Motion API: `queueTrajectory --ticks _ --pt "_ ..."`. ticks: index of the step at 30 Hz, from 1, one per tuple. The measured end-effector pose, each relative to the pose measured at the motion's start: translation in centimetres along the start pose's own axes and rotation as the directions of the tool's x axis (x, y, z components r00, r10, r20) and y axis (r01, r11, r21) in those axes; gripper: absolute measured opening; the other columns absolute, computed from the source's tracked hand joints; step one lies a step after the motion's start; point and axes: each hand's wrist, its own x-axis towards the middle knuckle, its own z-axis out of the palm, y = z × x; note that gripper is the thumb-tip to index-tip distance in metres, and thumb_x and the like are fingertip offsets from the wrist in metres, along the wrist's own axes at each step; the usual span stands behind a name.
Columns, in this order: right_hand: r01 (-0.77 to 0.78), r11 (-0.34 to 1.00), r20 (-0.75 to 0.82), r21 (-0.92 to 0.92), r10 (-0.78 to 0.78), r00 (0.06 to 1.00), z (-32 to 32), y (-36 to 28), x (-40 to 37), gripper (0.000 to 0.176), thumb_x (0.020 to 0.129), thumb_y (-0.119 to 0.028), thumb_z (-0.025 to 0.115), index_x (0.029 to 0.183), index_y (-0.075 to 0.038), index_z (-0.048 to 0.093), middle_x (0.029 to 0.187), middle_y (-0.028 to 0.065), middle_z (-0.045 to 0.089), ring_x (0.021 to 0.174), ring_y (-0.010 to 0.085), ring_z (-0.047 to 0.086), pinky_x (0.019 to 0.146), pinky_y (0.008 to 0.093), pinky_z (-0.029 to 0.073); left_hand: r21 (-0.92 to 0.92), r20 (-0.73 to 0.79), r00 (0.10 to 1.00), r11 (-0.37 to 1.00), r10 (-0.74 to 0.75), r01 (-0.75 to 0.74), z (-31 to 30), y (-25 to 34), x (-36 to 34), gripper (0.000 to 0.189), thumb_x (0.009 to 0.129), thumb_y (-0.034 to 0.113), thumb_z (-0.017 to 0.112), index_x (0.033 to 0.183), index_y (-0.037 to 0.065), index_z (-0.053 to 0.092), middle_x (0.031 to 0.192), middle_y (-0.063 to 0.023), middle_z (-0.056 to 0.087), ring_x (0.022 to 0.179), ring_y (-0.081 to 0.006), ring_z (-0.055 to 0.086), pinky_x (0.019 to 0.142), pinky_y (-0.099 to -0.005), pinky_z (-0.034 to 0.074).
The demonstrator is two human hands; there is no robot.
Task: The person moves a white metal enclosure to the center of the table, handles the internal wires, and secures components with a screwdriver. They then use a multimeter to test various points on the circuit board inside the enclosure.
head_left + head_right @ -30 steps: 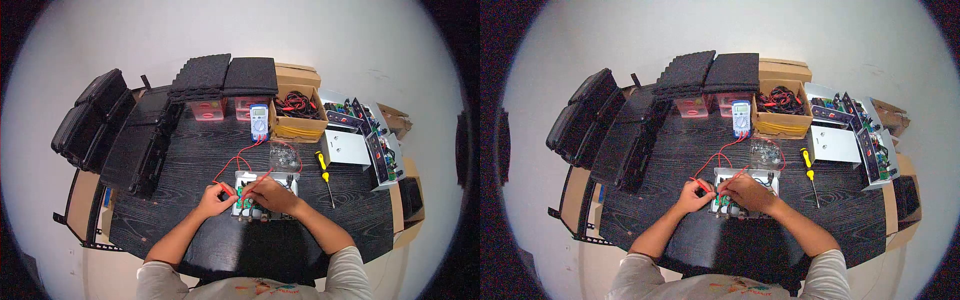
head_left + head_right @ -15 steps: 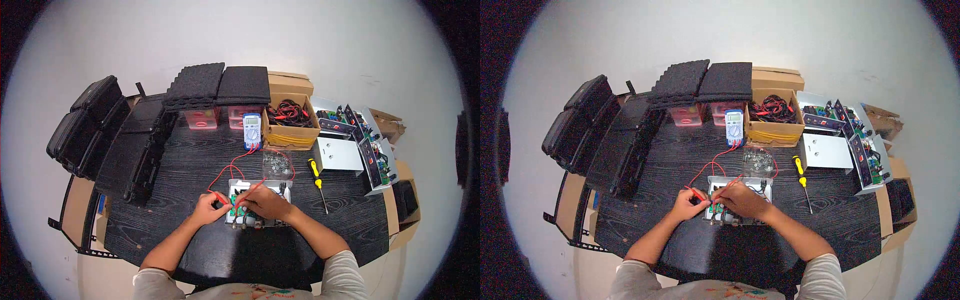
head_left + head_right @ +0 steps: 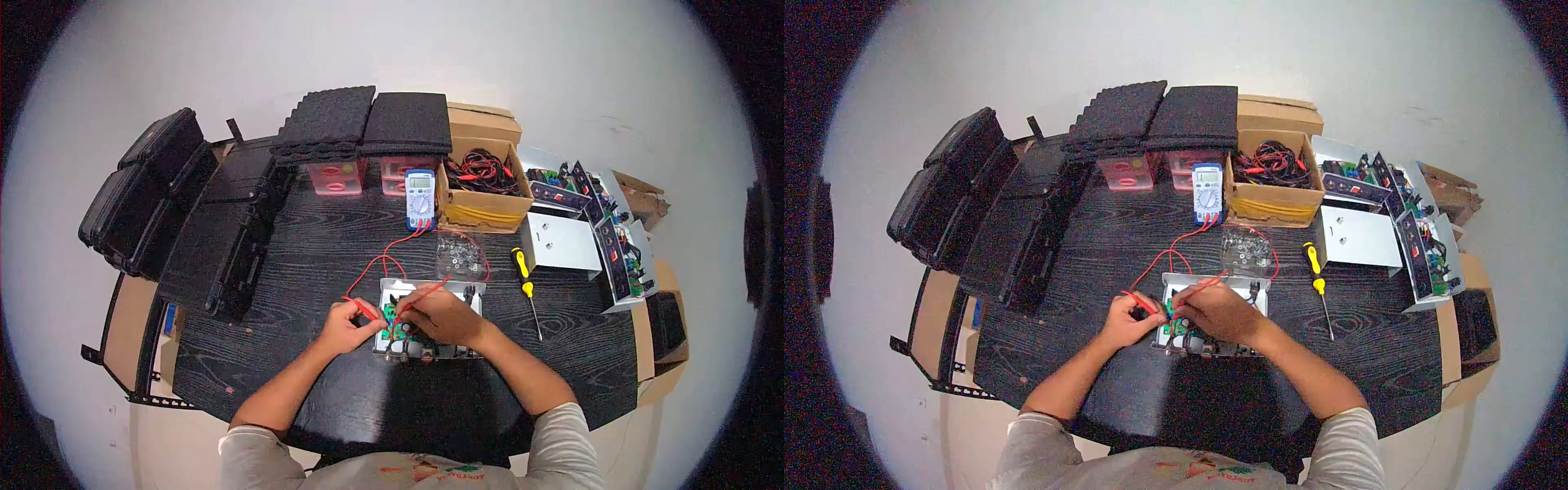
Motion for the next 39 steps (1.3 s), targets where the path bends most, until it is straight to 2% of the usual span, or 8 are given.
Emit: queueTrajectory --ticks 2,8,12,21,27,30,36,39 --pt "0.005 1.0 0.005 -0.021 -0.005 1.0 0.0 0.0 0.0 0.011 0.096 -0.01 0.071 0.104 -0.003 0.072 0.095 0.0128 0.072 0.092 0.0318 0.069 0.087 0.043 0.052 0.026 0.053 0.997 0.998 0.063 -0.064 0.0 -0.8 -0.1 0.014 0.086 0.006 0.085 0.088 0.002 0.072 0.091 -0.0092 0.078 0.084 -0.0179 0.076 0.078 -0.0329 0.058" --pt "-0.013 0.998 0.031 -0.054 0.015 0.999 0.3 0.1 -0.2 0.011 0.096 -0.009 0.071 0.105 -0.004 0.071 0.099 0.0126 0.072 0.093 0.0321 0.069 0.086 0.0429 0.053 0.063 0.055 0.995 0.994 0.087 -0.091 0.2 -0.8 -0.1 0.015 0.085 0.008 0.087 0.09 0.002 0.074 0.091 -0.0095 0.079 0.085 -0.0188 0.077 0.078 -0.0327 0.059" --pt "-0.078 0.997 0.03 0.014 0.078 0.997 0.4 -0.3 -0.3 0.01 0.097 -0.008 0.069 0.105 -0.003 0.071 0.1 0.0131 0.072 0.095 0.0333 0.07 0.085 0.043 0.054 0.082 0.053 0.996 0.994 0.073 -0.078 0.2 -0.1 -0.1 0.016 0.085 0.009 0.087 0.091 0.001 0.075 0.091 -0.0101 0.079 0.085 -0.0194 0.077 0.078 -0.0329 0.059" --pt "-0.094 0.995 0.037 0.015 0.093 0.995 0.5 -0.2 -0.3 0.011 0.099 -0.011 0.067 0.105 -0.003 0.07 0.1 0.014 0.072 0.095 0.0347 0.07 0.086 0.0429 0.055 0.094 0.06 0.995 0.992 0.075 -0.08 0.2 -0.3 -0.1 0.016 0.084 0.009 0.088 0.092 0.0 0.076 0.092 -0.0113 0.08 0.084 -0.0199 0.078 0.077 -0.0329 0.059" --pt "-0.052 0.999 0.021 0.014 0.052 0.998 0.5 0.0 -0.3 0.011 0.099 -0.011 0.067 0.106 -0.003 0.07 0.099 0.014 0.072 0.095 0.0336 0.071 0.086 0.0423 0.055 0.094 0.077 0.995 0.993 0.065 -0.072 0.0 0.0 0.1 0.016 0.084 0.008 0.088 0.093 0.0 0.077 0.093 -0.0116 0.08 0.085 -0.0197 0.078 0.077 -0.0325 0.059" --pt "-0.058 0.997 0.005 0.041 0.058 0.998 0.4 -0.3 -0.2 0.012 0.097 -0.01 0.066 0.101 0.001 0.069 0.099 0.0165 0.073 0.096 0.0358 0.072 0.087 0.0433 0.056 0.102 0.08 0.996 0.994 0.038 -0.046 0.0 0.3 0.1 0.015 0.084 0.008 0.087 0.093 0.0 0.078 0.093 -0.0116 0.08 0.084 -0.0195 0.078 0.077 -0.0325 0.06" --pt "-0.072 0.996 0.016 0.059 0.071 0.997 0.1 -0.6 -0.1 0.013 0.098 -0.011 0.066 0.1 0.001 0.07 0.097 0.0165 0.073 0.096 0.0361 0.072 0.086 0.0435 0.056 0.097 0.082 0.996 0.994 0.037 -0.045 0.0 0.3 0.1 0.014 0.085 0.008 0.087 0.093 0.0 0.079 0.092 -0.0114 0.08 0.083 -0.0191 0.078 0.076 -0.0319 0.059" --pt "-0.09 0.995 0.051 0.041 0.088 0.995 0.1 -0.1 -0.2 0.013 0.099 -0.012 0.067 0.108 -0.003 0.071 0.103 0.0139 0.074 0.099 0.0334 0.071 0.089 0.0427 0.054 0.081 0.075 0.996 0.996 0.039 -0.046 0.1 0.3 0.0 0.013 0.085 0.008 0.086 0.093 0.0 0.079 0.091 -0.0112 0.08 0.083 -0.0187 0.078 0.075 -0.0314 0.059"
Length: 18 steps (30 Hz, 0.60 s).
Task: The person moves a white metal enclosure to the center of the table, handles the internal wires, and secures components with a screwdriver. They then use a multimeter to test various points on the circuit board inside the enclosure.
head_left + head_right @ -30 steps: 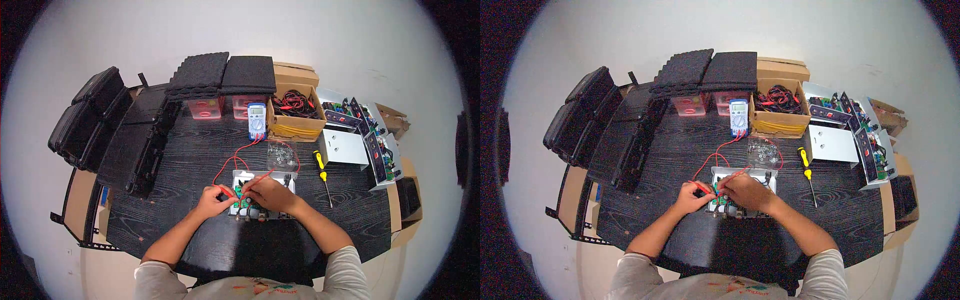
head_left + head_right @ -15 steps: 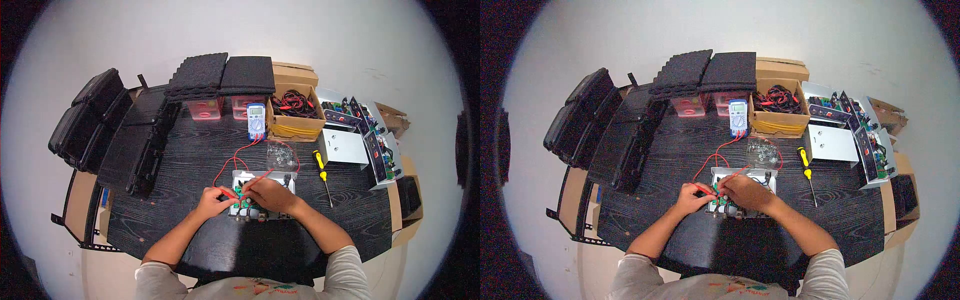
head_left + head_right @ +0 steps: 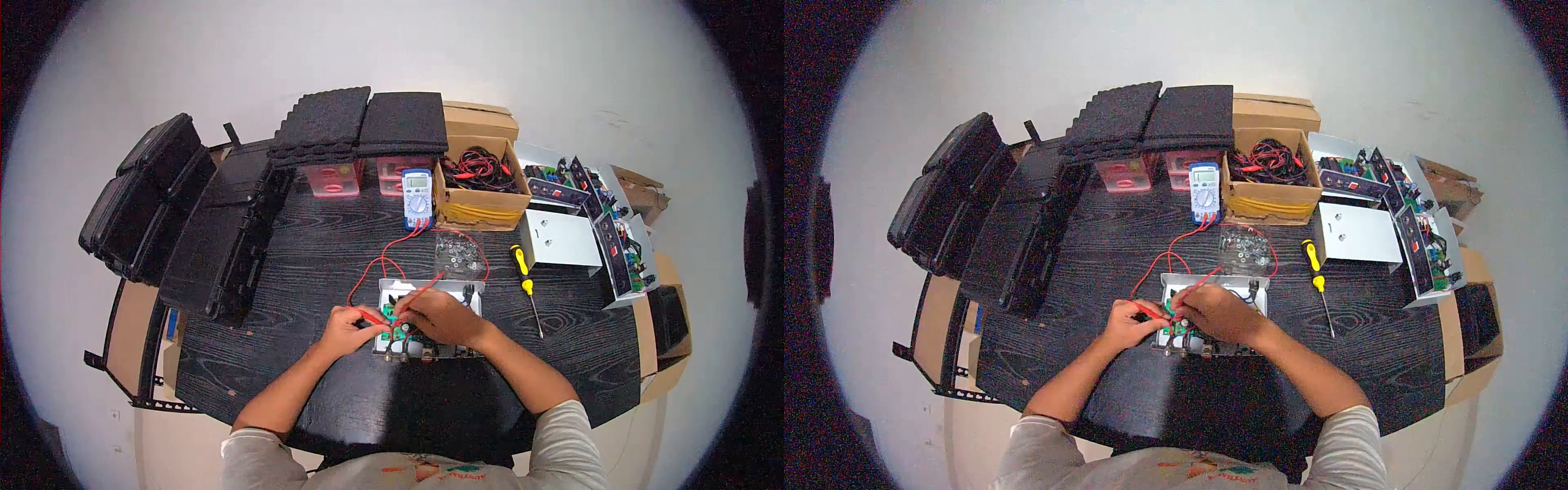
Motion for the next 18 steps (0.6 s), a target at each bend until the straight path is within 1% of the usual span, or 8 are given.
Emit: queueTrajectory --ticks 3,8,9,12,13,16,18 --pt "0.012 1.0 -0.007 -0.016 -0.012 1.0 0.25 0.41 -0.12 0.013 0.099 -0.012 0.067 0.108 -0.003 0.072 0.103 0.0139 0.074 0.1 0.0336 0.071 0.09 0.0426 0.054 0.002 -0.004 1.0 1.0 0.004 -0.004 0.0 0.19 0.0 0.012 0.086 0.007 0.086 0.092 -0.001 0.079 0.091 -0.0113 0.08 0.082 -0.0181 0.077 0.074 -0.0309 0.059" --pt "0.019 1.0 -0.007 0.019 -0.019 1.0 0.16 0.23 -0.15 0.015 0.099 -0.014 0.068 0.108 -0.003 0.072 0.102 0.0148 0.074 0.098 0.0339 0.072 0.089 0.0418 0.055 0.016 0.008 1.0 1.0 -0.006 0.006 -0.06 0.12 -0.09 0.011 0.087 0.007 0.085 0.093 -0.001 0.079 0.091 -0.0112 0.08 0.081 -0.0169 0.076 0.073 -0.0306 0.058" --pt "0.02 0.999 -0.003 0.029 -0.02 1.0 0.07 0.15 -0.06 0.016 0.099 -0.015 0.068 0.108 -0.003 0.073 0.101 0.0149 0.074 0.097 0.0339 0.072 0.089 0.0417 0.055 0.004 0.001 1.0 1.0 -0.002 0.002 -0.11 0.64 0.11 0.012 0.086 0.007 0.085 0.093 -0.001 0.079 0.09 -0.0109 0.08 0.079 -0.0154 0.076 0.071 -0.03 0.058" --pt "-0.032 0.999 0.038 0.038 0.031 0.999 -0.24 -0.41 0.09 0.017 0.099 -0.016 0.069 0.108 -0.003 0.074 0.1 0.0151 0.075 0.096 0.0332 0.073 0.088 0.0411 0.056 0.035 -0.005 0.996 0.995 -0.091 0.091 0.0 0.42 -0.18 0.013 0.085 0.006 0.086 0.092 -0.001 0.079 0.089 -0.0107 0.08 0.076 -0.014 0.075 0.07 -0.0293 0.058" --pt "0.002 0.997 0.024 0.073 -0.004 1.0 -0.15 -0.08 0.02 0.017 0.099 -0.016 0.069 0.107 -0.002 0.075 0.101 0.0144 0.076 0.096 0.032 0.073 0.088 0.0407 0.056 0.032 -0.01 0.996 0.995 -0.091 0.091 0.05 0.27 -0.23 0.013 0.085 0.006 0.086 0.092 -0.001 0.078 0.089 -0.0109 0.08 0.074 -0.0131 0.075 0.068 -0.029 0.058" --pt "0.015 0.998 -0.005 0.065 -0.015 1.0 0.05 0.2 -0.16 0.015 0.099 -0.015 0.069 0.105 -0.002 0.075 0.102 0.0139 0.076 0.096 0.0312 0.073 0.089 0.0407 0.056 0.02 -0.023 0.998 0.998 -0.067 0.067 0.1 0.28 -0.23 0.012 0.085 0.006 0.086 0.091 -0.001 0.078 0.088 -0.011 0.08 0.075 -0.0133 0.075 0.068 -0.029 0.058" --pt "0.01 0.999 -0.011 0.049 -0.009 1.0 0.12 0.34 -0.28 0.015 0.099 -0.015 0.07 0.105 -0.003 0.076 0.102 0.0136 0.076 0.098 0.0309 0.073 0.09 0.0409 0.055 0.019 -0.017 0.995 0.995 -0.096 0.096 0.06 0.38 -0.21 0.012 0.085 0.006 0.086 0.091 -0.001 0.078 0.088 -0.0109 0.08 0.075 -0.0137 0.075 0.068 -0.029 0.058"
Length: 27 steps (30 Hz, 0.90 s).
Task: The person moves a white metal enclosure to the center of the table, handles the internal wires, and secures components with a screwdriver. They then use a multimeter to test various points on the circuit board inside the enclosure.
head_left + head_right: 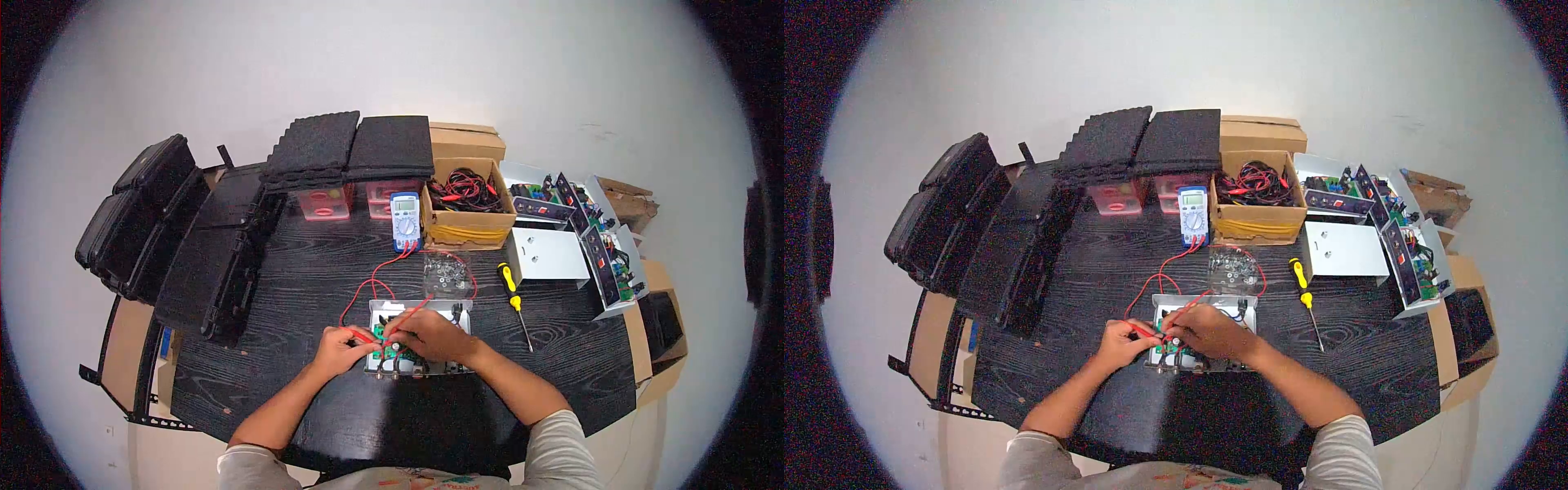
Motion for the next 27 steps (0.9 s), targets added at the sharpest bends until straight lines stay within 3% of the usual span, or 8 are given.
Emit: queueTrajectory --ticks 4,20,27 --pt "-0.018 1.0 0.009 -0.009 0.018 1.0 0.1 0.0 0.0 0.015 0.099 -0.016 0.07 0.106 -0.003 0.075 0.101 0.0137 0.076 0.098 0.0319 0.072 0.09 0.0417 0.055 0.025 0.003 0.999 0.998 0.051 -0.051 -0.1 0.8 0.2 0.011 0.085 0.005 0.086 0.09 -0.002 0.078 0.088 -0.011 0.08 0.074 -0.0135 0.075 0.068 -0.0284 0.057" --pt "0.028 0.999 -0.012 -0.016 -0.028 1.0 0.0 0.3 0.0 0.015 0.1 -0.015 0.067 0.106 -0.003 0.072 0.098 0.0139 0.074 0.094 0.0336 0.071 0.087 0.0426 0.055 -0.017 -0.011 1.0 1.0 0.006 -0.006 0.1 0.0 0.1 0.01 0.087 0.004 0.084 0.092 0.0 0.076 0.084 -0.0074 0.079 0.07 -0.0071 0.07 0.064 -0.0251 0.054" --pt "-0.041 0.999 -0.028 -0.03 0.04 0.999 0.1 0.2 -0.2 0.015 0.1 -0.015 0.066 0.103 -0.001 0.067 0.104 0.0159 0.073 0.1 0.037 0.071 0.088 0.0437 0.056 -0.081 -0.13 0.99 0.996 -0.059 0.049 0.9 -2.3 -0.2 0.016 0.086 0.011 0.088 0.091 0.002 0.075 0.081 -0.0048 0.077 0.07 -0.0073 0.069 0.066 -0.0271 0.054"
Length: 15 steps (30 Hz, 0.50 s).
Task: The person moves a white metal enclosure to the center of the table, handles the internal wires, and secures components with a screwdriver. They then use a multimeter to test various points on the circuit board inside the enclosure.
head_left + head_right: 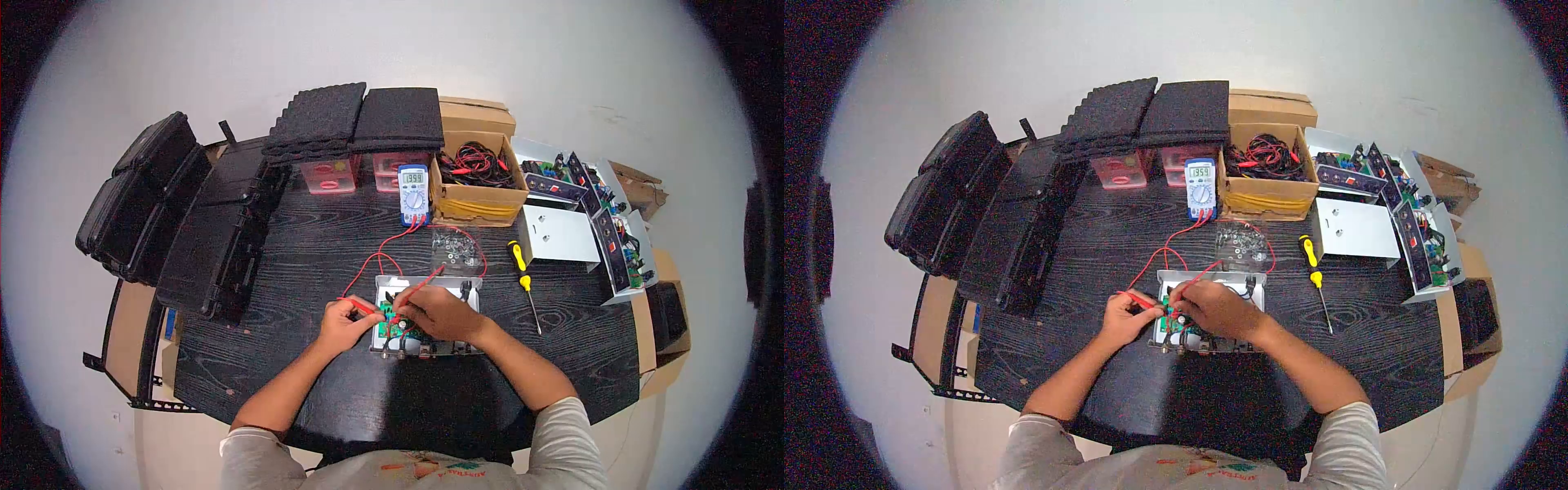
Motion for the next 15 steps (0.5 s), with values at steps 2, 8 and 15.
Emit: queueTrajectory --ticks 2,8,15 --pt "0.007 1.0 0.003 -0.002 -0.007 1.0 0.0 -0.1 0.1 0.015 0.1 -0.015 0.066 0.102 0.0 0.067 0.104 0.0159 0.073 0.1 0.037 0.071 0.088 0.0437 0.056 0.019 -0.004 0.999 0.999 0.032 -0.032 0.0 0.6 0.2 0.017 0.086 0.012 0.088 0.091 0.002 0.075 0.08 -0.0048 0.077 0.072 -0.0079 0.069 0.067 -0.0272 0.055" --pt "0.037 0.999 -0.012 -0.013 -0.037 0.999 0.1 -0.4 0.0 0.016 0.103 -0.016 0.065 0.102 0.0 0.068 0.102 0.0153 0.073 0.095 0.0355 0.071 0.086 0.043 0.055 0.106 0.047 0.998 0.993 0.041 -0.046 -0.2 2.9 0.4 0.016 0.087 0.009 0.087 0.093 0.001 0.075 0.083 -0.0062 0.078 0.075 -0.0096 0.071 0.07 -0.028 0.056" --pt "0.048 0.998 0.009 -0.032 -0.048 0.999 -0.2 -1.3 0.2 0.017 0.102 -0.017 0.066 0.102 0.0 0.068 0.105 0.0146 0.073 0.097 0.0352 0.072 0.087 0.0434 0.056 0.104 0.047 0.996 0.991 0.078 -0.083 -0.1 2.5 0.3 0.016 0.087 0.009 0.086 0.093 0.0 0.075 0.086 -0.0077 0.079 0.075 -0.0105 0.072 0.069 -0.028 0.056"
